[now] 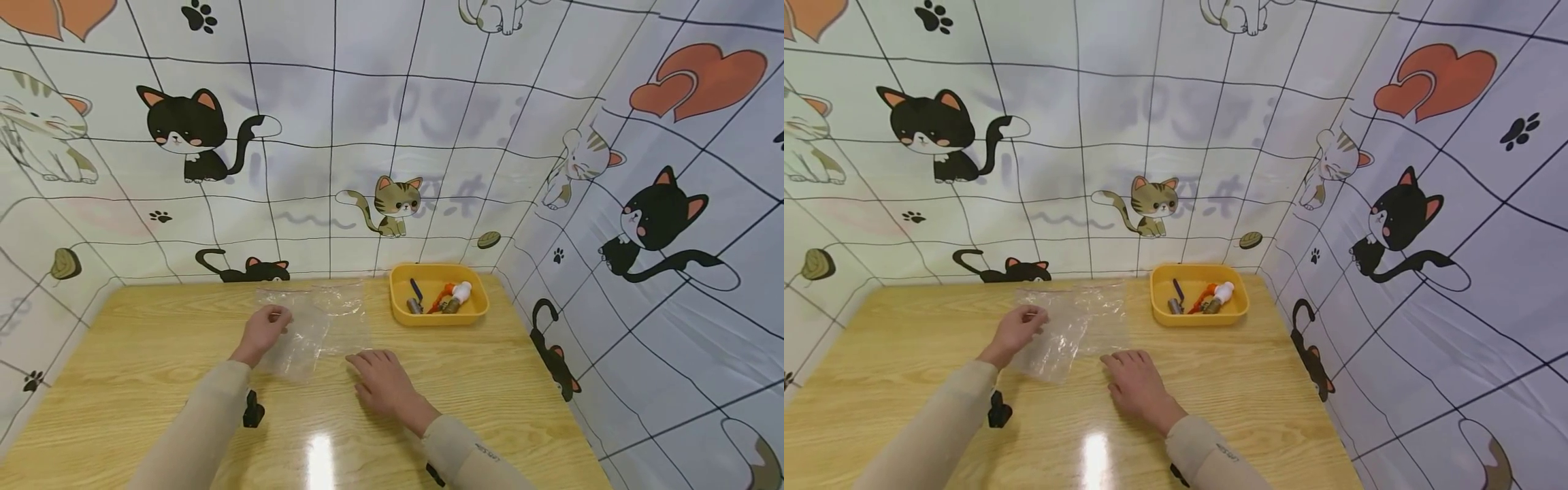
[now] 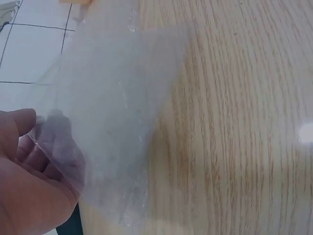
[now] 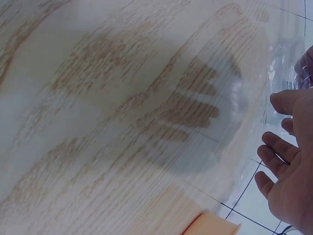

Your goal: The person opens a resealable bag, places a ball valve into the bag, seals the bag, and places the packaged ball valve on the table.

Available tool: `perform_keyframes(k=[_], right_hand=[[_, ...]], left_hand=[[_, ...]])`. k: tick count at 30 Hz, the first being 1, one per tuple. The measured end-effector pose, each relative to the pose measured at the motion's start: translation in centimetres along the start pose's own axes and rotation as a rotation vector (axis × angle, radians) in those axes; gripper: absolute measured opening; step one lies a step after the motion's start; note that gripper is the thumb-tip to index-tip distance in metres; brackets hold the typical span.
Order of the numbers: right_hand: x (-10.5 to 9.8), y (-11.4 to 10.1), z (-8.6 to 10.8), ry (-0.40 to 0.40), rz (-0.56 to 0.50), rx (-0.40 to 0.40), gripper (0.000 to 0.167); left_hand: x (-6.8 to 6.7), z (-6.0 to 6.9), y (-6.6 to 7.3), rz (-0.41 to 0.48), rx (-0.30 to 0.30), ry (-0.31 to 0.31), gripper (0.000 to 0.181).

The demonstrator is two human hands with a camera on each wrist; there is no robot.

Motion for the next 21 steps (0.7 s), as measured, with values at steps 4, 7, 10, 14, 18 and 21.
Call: perform_keyframes(k=[4,7,10,14,18,21], right_hand=[[-0.3,0.0,0.1,-0.003,-0.001,0.004,0.053],[-0.5,0.1,0.1,-0.011,-0.01,0.012,0.053],[-0.7,0.3,0.0,-0.002,-0.017,0.014,0.053],[-0.9,0.6,-0.1,0.019,-0.024,0.013,0.052],[-1.6,1.1,-0.2,0.022,-0.053,0.034,0.05],[-2.3,1.5,-0.4,0.031,-0.07,0.056,0.049]], left_hand=[[0.1,0.3,0.5,-0.013,0.033,-0.007,0.038],[0.2,0.5,0.9,-0.035,0.066,-0.006,0.033],[0.4,0.9,1.3,-0.053,0.114,-0.003,0.029],[0.7,1.7,2.2,-0.077,0.181,0.001,0.027],[0.9,2.5,2.8,-0.065,0.232,-0.001,0.025],[1.1,3.0,3.1,-0.049,0.264,-0.004,0.022]])
Point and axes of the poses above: each hand's wrist, its own z-axis away from the middle knuckle, its own x-axis out of the palm, y = z × x, the point moved 3 cm from there along -z, towards the middle knuckle, and after that the axes turned 15 degrees about -y, right-handed, at the moved point
